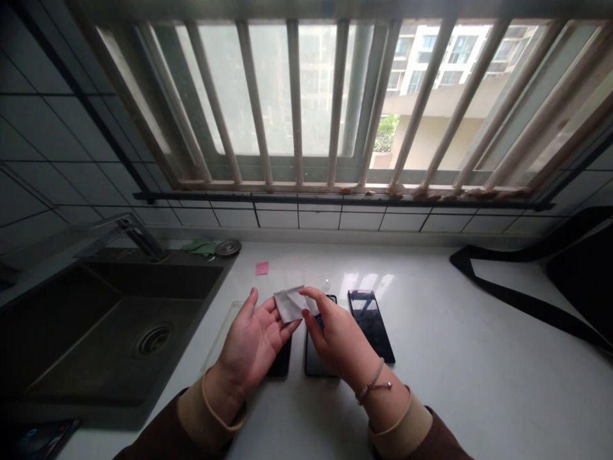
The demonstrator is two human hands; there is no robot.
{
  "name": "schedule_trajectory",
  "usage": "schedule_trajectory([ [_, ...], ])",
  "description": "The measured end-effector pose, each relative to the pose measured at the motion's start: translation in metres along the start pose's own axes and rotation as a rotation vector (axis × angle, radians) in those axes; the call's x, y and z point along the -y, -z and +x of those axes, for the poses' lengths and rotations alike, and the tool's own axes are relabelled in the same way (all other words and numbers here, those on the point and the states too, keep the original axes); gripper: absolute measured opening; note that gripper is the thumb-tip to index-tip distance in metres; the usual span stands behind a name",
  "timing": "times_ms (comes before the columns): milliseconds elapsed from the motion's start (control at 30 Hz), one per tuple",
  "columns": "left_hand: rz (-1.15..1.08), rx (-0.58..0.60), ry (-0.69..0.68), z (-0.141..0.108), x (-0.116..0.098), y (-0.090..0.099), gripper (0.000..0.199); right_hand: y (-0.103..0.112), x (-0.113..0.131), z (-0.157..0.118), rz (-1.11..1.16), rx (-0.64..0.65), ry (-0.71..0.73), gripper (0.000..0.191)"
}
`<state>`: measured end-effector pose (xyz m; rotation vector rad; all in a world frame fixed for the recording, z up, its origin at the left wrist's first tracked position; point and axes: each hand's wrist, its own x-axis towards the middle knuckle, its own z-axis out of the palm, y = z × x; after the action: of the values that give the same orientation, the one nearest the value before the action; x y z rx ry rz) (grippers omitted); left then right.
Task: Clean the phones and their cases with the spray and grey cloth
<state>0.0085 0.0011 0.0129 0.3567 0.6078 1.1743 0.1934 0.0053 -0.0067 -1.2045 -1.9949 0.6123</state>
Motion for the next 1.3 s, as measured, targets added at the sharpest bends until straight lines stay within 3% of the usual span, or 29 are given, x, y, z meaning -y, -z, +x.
schedule_trajectory([
  [700, 0.066, -0.108, -0.041, 0.002, 0.0, -0.003, 0.05, 0.004, 0.001, 0.0, -0.1, -0.01, -0.029, 0.032],
  [900, 0.119, -0.113, -0.081, 0.002, 0.004, 0.0, 0.033, 0.003, -0.007, 0.002, -0.057, -0.114, -0.072, 0.048],
  [1033, 0.264, -0.097, -0.077, 0.002, 0.008, 0.005, 0.022, 0.001, -0.014, 0.002, -0.071, -0.226, -0.179, 0.062],
  [1133, 0.326, -0.099, -0.069, 0.002, 0.009, 0.008, 0.024, 0.002, -0.016, 0.003, -0.074, -0.302, -0.212, 0.053],
  [1300, 0.327, -0.075, -0.097, 0.002, 0.008, 0.008, 0.028, 0.005, -0.013, 0.005, -0.044, -0.297, -0.222, 0.039],
])
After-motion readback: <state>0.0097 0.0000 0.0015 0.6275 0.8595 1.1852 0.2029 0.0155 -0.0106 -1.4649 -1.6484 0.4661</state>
